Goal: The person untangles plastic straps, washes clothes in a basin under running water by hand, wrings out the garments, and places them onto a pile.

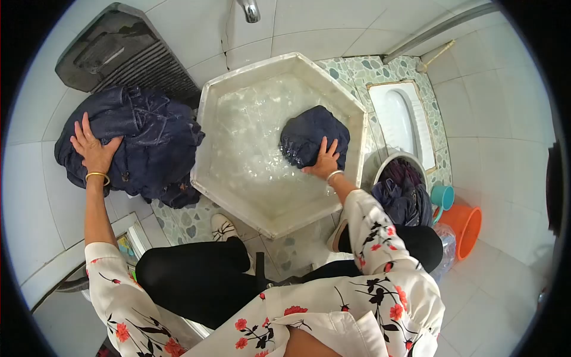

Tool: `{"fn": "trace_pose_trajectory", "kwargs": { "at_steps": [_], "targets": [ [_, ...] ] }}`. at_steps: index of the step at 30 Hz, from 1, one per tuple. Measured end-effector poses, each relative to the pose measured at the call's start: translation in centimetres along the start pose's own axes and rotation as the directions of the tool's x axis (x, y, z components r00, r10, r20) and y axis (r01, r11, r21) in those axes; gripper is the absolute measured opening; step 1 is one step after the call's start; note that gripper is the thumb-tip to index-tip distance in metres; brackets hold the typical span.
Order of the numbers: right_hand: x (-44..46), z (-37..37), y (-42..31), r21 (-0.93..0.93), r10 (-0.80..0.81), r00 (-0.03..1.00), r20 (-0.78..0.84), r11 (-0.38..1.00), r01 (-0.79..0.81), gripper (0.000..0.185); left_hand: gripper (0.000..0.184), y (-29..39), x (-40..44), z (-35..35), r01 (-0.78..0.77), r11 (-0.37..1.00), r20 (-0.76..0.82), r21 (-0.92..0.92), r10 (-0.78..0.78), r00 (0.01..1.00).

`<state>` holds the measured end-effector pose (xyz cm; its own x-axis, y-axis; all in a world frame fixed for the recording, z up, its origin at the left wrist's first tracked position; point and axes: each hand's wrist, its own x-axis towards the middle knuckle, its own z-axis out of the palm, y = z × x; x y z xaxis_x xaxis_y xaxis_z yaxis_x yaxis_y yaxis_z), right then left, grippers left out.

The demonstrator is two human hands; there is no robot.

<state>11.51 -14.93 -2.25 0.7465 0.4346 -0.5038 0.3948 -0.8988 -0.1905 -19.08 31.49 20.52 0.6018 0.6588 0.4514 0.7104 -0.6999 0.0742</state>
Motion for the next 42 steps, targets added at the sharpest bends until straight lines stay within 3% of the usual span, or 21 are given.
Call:
{"fn": "trace_pose_trajectory", "kwargs": {
  "at_steps": [3,5,9,11,12,13,17,21,23,25,26,27,29,30,32,35,36,38,40,41,42],
  "targets": [
    [0.7,2.2,-1.3,-0.045,0.069,0.99,-0.124,0.996,-0.075,0.117,0.106,0.5,0.0,-0.1,0.133,0.99,0.034,0.048,-0.135,0.99],
    [1.3,2.7,-1.4,0.251,0.228,0.971,-0.077,0.946,-0.203,0.103,0.107,0.4,-0.1,0.0,0.144,0.989,0.072,0.021,-0.146,0.987],
    [0.8,4.3,-2.0,0.422,0.082,0.996,0.025,0.903,-0.084,0.093,0.105,0.8,0.0,0.1,0.201,0.979,0.09,0.021,-0.202,0.975],
    [0.4,4.1,-3.6,0.691,-0.054,0.988,0.146,0.72,-0.063,0.084,0.105,1.6,0.1,-0.3,0.241,0.971,0.116,0.01,-0.24,0.964],
    [0.5,3.7,-5.0,0.828,-0.053,0.981,0.185,0.546,-0.126,0.069,0.104,1.8,0.2,-0.7,0.266,0.964,0.147,0.014,-0.265,0.953],
    [0.8,2.7,-5.5,0.829,-0.055,0.983,0.177,0.546,-0.119,0.069,0.104,1.6,0.4,-0.8,0.266,0.964,0.14,0.009,-0.265,0.954],
    [-2.8,-13.0,-9.0,0.964,-0.311,0.919,0.244,0.176,-0.197,0.049,0.104,1.6,0.4,-0.3,0.291,0.956,0.147,0.027,-0.292,0.945],
    [-5.2,-21.3,-8.6,0.991,-0.442,0.897,0.005,0.123,0.055,0.033,0.104,1.6,0.4,-0.2,0.301,0.954,0.13,0.014,-0.3,0.945],
    [-6.0,-23.8,-8.3,0.987,-0.495,0.869,-0.019,0.127,0.094,0.034,0.103,1.5,0.4,-0.2,0.298,0.954,0.127,0.012,-0.297,0.946],
    [-7.6,-25.9,-8.6,0.988,-0.484,0.863,-0.141,-0.01,0.156,0.035,0.103,1.4,0.4,0.0,0.285,0.958,0.131,0.017,-0.285,0.95],
    [-7.7,-25.9,-8.8,0.987,-0.337,0.934,-0.118,-0.145,0.072,0.032,0.103,1.1,0.4,0.2,0.284,0.959,0.126,0.022,-0.285,0.95],
    [-5.0,-25.1,-8.1,0.975,-0.411,0.894,-0.181,-0.192,0.109,0.022,0.104,1.1,0.5,0.2,0.283,0.959,0.12,0.025,-0.283,0.951],
    [-3.6,-25.0,-5.4,0.986,-0.59,0.807,-0.025,-0.147,-0.077,0.015,0.104,1.0,0.5,0.2,0.281,0.959,0.126,0.019,-0.281,0.951],
    [-3.1,-24.5,-4.9,0.986,-0.594,0.804,-0.027,-0.148,-0.077,0.015,0.104,1.0,0.4,0.1,0.287,0.958,0.131,0.009,-0.285,0.949],
    [-1.1,-21.4,-3.3,0.997,-0.346,0.936,0.067,-0.018,-0.078,0.02,0.103,1.0,0.4,-0.1,0.279,0.96,0.122,0.005,-0.278,0.953],
    [2.8,-14.9,-0.5,0.976,-0.101,0.978,0.182,0.14,-0.167,0.018,0.103,0.5,0.1,0.3,0.238,0.971,0.097,-0.003,-0.236,0.967],
    [3.5,-13.3,0.3,0.975,-0.105,0.977,0.188,0.137,-0.173,0.018,0.103,0.3,0.1,0.5,0.206,0.978,0.068,-0.011,-0.205,0.976],
    [4.6,-10.7,2.0,0.937,-0.093,0.984,0.155,0.329,-0.116,0.025,0.104,0.0,0.1,0.6,0.183,0.983,0.055,-0.006,-0.182,0.982],
    [6.4,-7.6,4.3,0.916,-0.076,0.989,0.126,0.391,-0.086,0.029,0.104,-0.1,0.0,0.6,0.158,0.987,0.049,0.0,-0.158,0.986],
    [7.3,-6.2,5.7,0.889,-0.057,0.995,0.087,0.456,-0.051,0.034,0.105,-0.1,-0.1,0.5,0.136,0.991,0.038,-0.007,-0.135,0.99],
    [8.4,-6.1,6.6,0.803,-0.089,0.982,0.167,0.59,-0.083,0.049,0.106,0.0,-0.1,0.4,0.113,0.993,0.028,-0.014,-0.113,0.993]
  ]
}}
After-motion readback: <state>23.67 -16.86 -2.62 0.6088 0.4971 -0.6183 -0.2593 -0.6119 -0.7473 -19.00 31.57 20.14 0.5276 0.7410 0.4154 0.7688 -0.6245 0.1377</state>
